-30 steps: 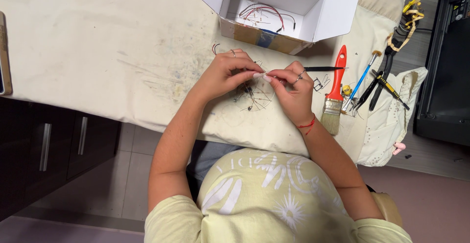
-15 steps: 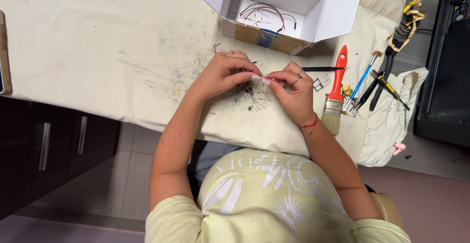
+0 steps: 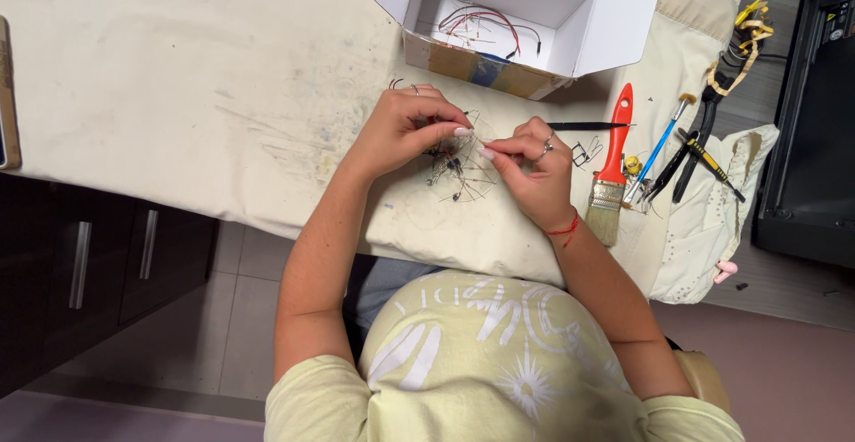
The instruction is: Packing small electronic components and wires into a cardboard box on a repair bench.
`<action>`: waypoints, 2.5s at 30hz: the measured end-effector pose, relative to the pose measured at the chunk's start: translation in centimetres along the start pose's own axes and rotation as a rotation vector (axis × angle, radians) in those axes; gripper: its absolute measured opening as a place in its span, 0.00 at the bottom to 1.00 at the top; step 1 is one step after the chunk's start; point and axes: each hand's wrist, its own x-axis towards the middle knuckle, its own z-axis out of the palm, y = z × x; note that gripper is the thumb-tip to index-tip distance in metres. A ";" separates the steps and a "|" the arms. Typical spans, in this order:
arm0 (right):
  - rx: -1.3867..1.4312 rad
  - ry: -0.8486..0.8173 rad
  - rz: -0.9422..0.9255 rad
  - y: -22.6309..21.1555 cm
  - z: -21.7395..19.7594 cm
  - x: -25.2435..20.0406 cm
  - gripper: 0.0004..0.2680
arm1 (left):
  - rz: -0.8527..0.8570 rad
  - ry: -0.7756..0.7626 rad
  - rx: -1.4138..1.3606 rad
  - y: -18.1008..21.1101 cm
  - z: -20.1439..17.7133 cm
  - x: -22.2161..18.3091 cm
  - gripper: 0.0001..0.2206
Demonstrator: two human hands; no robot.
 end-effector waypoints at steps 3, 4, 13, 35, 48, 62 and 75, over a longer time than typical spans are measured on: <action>-0.030 0.075 -0.128 -0.6 -0.7 0.3 0.04 | 0.004 0.065 -0.009 0.2 -0.6 0.0 0.02; -0.022 0.068 -0.131 -1.2 -1.4 0.5 0.04 | 0.001 0.073 -0.003 0.2 -0.9 0.0 0.02; -0.431 0.035 -0.317 -4.9 -4.6 8.4 0.05 | -0.122 0.575 -0.258 -1.5 -1.6 0.0 0.05; -0.437 -0.187 -0.164 -6.4 0.0 5.4 0.01 | -0.646 0.304 0.238 -1.9 -3.8 -0.8 0.14; -0.473 -0.374 0.257 -1.3 3.3 -0.5 0.08 | -0.694 0.283 0.003 -2.6 -3.7 -0.9 0.07; -0.242 -0.215 0.441 -3.6 1.1 0.0 0.07 | -0.485 0.360 -0.378 -0.5 -4.7 -0.9 0.12; -0.194 -0.074 0.198 -5.2 -1.5 0.0 0.05 | -0.335 -0.001 -0.351 0.8 -5.6 -1.5 0.09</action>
